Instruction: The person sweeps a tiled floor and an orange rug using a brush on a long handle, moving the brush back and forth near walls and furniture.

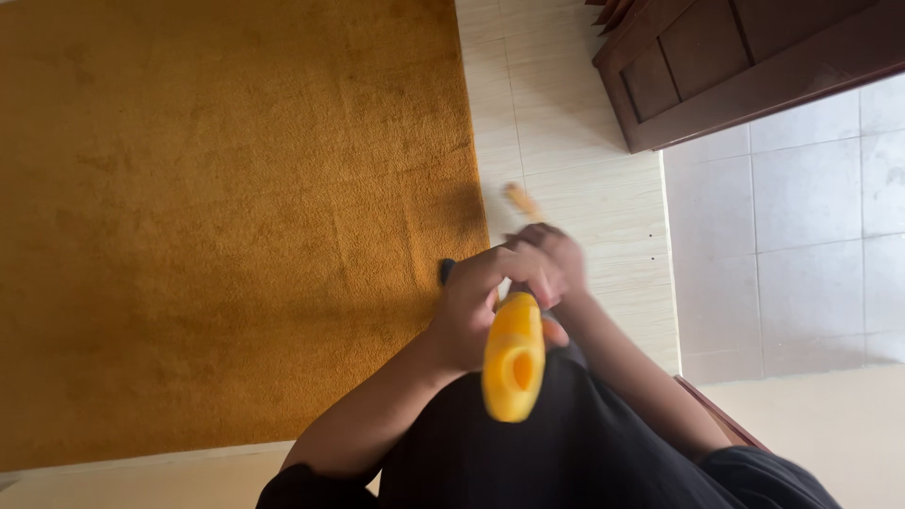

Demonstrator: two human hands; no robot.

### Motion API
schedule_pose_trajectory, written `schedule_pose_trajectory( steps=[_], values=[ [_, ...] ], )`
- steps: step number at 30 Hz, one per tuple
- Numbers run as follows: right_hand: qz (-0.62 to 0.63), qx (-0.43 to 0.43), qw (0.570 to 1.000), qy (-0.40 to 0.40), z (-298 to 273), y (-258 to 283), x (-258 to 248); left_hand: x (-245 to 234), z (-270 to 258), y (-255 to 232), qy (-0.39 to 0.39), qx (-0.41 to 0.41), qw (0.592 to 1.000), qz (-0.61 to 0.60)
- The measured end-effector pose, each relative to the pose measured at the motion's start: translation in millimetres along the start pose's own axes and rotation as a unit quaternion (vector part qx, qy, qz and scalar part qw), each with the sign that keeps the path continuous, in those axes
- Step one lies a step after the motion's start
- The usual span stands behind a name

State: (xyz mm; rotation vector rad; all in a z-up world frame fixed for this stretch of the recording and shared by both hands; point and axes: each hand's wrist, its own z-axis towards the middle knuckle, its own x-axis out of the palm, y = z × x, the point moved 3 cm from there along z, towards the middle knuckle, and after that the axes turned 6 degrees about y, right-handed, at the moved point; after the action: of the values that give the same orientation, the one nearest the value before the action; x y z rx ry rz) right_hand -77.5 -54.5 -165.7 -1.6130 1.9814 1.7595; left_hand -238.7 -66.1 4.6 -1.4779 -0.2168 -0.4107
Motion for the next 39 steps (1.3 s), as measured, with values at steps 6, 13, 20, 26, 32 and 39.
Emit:
schedule_pose_trajectory(
  steps=[6, 13, 20, 26, 32, 39],
  values=[
    [0.218, -0.076, 0.965, 0.127, 22, 56, 77, -37, -39, 19, 0.019, 0.043, 0.939, 0.340],
    [0.295, -0.035, 0.950, 0.095, 24, 57, 121, -52, -41, 31, 0.095, 0.022, 0.955, 0.280],
    [0.059, 0.024, 0.995, 0.071, 11, 53, 60, -43, -34, 43, 0.155, -0.009, 0.976, 0.152],
    [0.073, 0.050, 0.996, 0.002, -13, 42, 43, -22, -17, 41, 0.205, 0.027, 0.973, 0.106],
    [0.080, 0.180, 0.976, -0.093, -42, -23, 54, -6, -18, 57, 0.252, -0.008, 0.964, 0.080],
    [-0.017, 0.307, 0.933, -0.186, -98, -133, 36, 4, -37, 114, 0.270, -0.056, 0.961, 0.012]
  ],
)
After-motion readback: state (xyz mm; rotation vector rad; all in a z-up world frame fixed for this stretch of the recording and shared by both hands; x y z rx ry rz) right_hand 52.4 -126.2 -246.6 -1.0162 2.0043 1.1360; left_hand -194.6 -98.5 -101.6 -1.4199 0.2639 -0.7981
